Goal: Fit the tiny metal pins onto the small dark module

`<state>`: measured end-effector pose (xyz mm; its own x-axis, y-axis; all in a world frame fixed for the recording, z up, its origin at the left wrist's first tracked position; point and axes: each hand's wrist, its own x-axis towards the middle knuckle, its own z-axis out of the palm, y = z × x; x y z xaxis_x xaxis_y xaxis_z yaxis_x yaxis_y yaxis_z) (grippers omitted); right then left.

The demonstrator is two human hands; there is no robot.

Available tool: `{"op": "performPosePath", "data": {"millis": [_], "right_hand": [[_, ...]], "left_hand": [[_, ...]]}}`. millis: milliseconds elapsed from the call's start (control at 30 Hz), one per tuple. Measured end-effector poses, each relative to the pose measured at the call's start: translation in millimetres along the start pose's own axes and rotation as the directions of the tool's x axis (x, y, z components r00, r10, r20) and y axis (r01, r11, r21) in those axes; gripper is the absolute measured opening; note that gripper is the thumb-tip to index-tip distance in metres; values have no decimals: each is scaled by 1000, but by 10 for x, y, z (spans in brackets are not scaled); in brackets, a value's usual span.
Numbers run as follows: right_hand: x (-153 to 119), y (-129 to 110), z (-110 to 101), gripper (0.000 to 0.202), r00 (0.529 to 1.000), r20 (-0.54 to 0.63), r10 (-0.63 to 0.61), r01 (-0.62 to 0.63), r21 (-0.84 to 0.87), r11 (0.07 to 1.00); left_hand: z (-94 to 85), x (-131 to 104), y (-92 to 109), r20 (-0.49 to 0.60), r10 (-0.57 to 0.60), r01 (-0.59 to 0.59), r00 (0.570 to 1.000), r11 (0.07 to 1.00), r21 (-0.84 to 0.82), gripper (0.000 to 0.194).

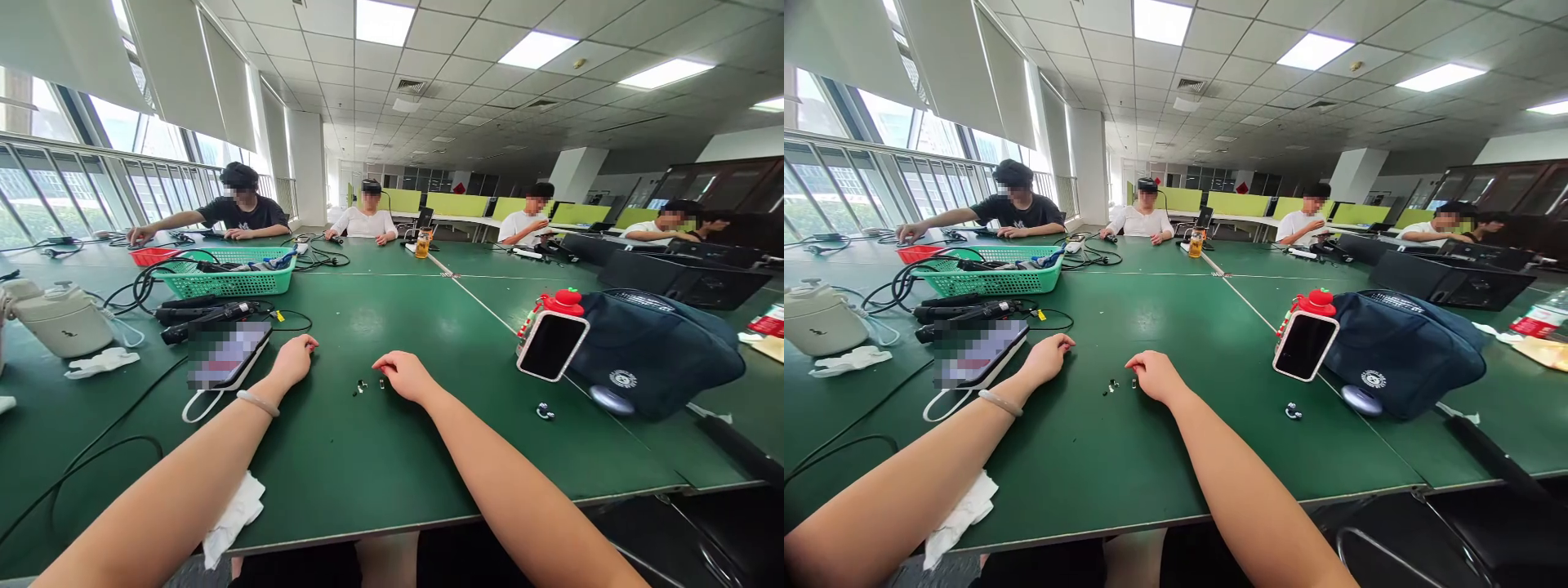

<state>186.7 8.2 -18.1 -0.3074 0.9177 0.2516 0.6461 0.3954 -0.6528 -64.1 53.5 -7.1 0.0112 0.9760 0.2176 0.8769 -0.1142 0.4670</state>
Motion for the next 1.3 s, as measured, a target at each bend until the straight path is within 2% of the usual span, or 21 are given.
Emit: {"op": "performPosePath", "data": {"millis": [67, 167, 200, 233, 267, 367, 433, 500, 633, 767, 833, 900, 967, 1033, 1200, 1300], "right_hand": [[6, 28, -19, 25, 1000, -1, 16, -16, 14, 1000], [8, 46, -46, 24, 1000, 4, 29, -29, 18, 999], [7, 46, -53, 24, 1000, 5, 31, -31, 20, 999], [4, 45, -59, 24, 999, 8, 33, -34, 24, 999], [0, 43, -63, 24, 999, 12, 37, -37, 29, 999], [-14, 32, -66, 23, 998, 33, 46, -48, 47, 998], [-20, 22, -64, 23, 998, 46, 41, -44, 52, 998], [-21, 12, -63, 23, 998, 55, 34, -37, 50, 998], [-26, 1, -75, 23, 998, 65, 25, -28, 40, 999], [-40, -2, -90, 22, 997, 68, 29, -32, 48, 998], [-43, -1, -90, 21, 996, 73, 42, -46, 53, 998], [-39, 4, -89, 21, 996, 77, 53, -57, 52, 997], [-34, 12, -92, 21, 994, 89, 58, -62, 41, 997], [-32, 19, -104, 19, 991, 121, 56, -59, 20, 998], [-42, -24, -94, 29, 980, 196, 27, -18, -50, 999], [-39, -92, -7, 31, 985, 169, -35, 55, -116, 992]], "left_hand": [[54, -101, 150, 56, 89, -89, 994, 996, -13, 21], [112, -255, 368, 135, 229, -224, 964, 973, -54, 21], [115, -281, 411, 143, 263, -258, 954, 965, -56, 22], [106, -288, 428, 119, 293, -297, 949, 955, 12, 24], [86, -275, 419, 76, 265, -273, 961, 954, 123, 26], [-19, -164, 253, -30, 116, -105, 993, 962, 252, 36], [-90, -90, 92, -84, 20, 9, 996, 946, 325, 41], [-134, -58, -36, -92, -37, 70, 995, 922, 381, 40], [-140, -105, -75, -32, -42, 52, 999, 889, 456, 34], [-92, -226, 126, 69, 71, -96, 995, 874, 477, 36], [-52, -311, 266, 138, 147, -194, 980, 868, 457, 38], [-6, -405, 403, 227, 246, -321, 942, 858, 402, 42], [35, -494, 517, 330, 420, -507, 846, 825, 250, 47], [61, -557, 596, 357, 473, -546, 806, 827, 137, 47], [85, -583, 666, 316, 463, -464, 828, 882, -75, 38], [100, -558, 672, 270, 379, -329, 885, 920, -213, 38]]}}
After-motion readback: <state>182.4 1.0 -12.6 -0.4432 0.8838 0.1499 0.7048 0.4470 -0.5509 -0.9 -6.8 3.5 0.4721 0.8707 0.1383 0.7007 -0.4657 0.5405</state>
